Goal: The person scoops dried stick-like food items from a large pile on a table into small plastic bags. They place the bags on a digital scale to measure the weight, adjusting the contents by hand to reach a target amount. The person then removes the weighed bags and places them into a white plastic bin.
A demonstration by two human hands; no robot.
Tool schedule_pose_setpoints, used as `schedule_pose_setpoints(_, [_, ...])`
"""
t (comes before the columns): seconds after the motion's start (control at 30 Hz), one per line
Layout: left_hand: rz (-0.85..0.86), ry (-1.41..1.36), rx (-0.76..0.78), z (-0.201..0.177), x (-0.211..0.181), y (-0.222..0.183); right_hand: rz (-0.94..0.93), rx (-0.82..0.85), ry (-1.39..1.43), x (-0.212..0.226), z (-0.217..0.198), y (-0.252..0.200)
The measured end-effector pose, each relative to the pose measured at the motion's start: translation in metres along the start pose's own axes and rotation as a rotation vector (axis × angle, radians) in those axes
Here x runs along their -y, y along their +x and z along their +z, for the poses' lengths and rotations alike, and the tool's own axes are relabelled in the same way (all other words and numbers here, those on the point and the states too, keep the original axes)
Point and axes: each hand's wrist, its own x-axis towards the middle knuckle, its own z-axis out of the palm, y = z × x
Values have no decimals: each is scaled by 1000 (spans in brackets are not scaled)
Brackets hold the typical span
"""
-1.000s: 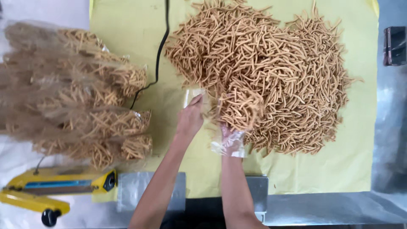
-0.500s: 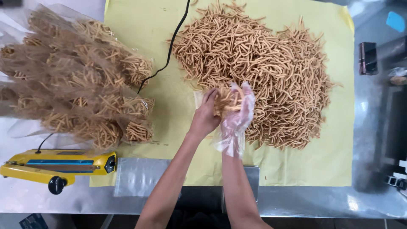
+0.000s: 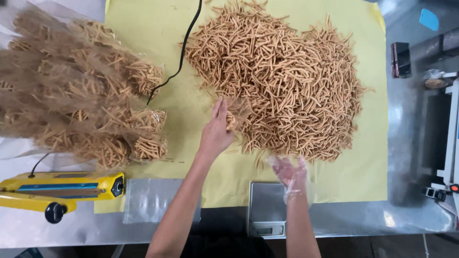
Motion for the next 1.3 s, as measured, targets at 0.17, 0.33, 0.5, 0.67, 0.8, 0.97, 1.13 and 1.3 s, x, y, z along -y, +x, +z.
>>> schedule_pose_setpoints(0.17, [50,9,-32,12,1,1,104,216,35,-49,37,42])
schedule_pose_setpoints(0.33, [39,1,-27,10,1,0,-300,372,-246,-82,99,118])
schedule_pose_setpoints(0.5, [33,-14,20,5,-1,-6,-381,453,328,-106,126,163])
schedule_pose_setpoints(0.67, [69,-2,-28,5,-2,-1,-165,486,577,-109,169,108])
schedule_pose_setpoints(0.8, [140,-45,-151,16,-3,0,-510,565,332,-84,194,44])
schedule_pose_setpoints(0.97, [43,-131,-170,29,-9,1,-546,727,144,-42,245,-67])
schedule_pose_setpoints(1.13, [107,-115,-269,48,-6,4,-720,606,116,-58,271,-96])
schedule_pose_setpoints(1.3, [102,-114,-292,54,-8,3,-846,332,-76,-74,261,-58])
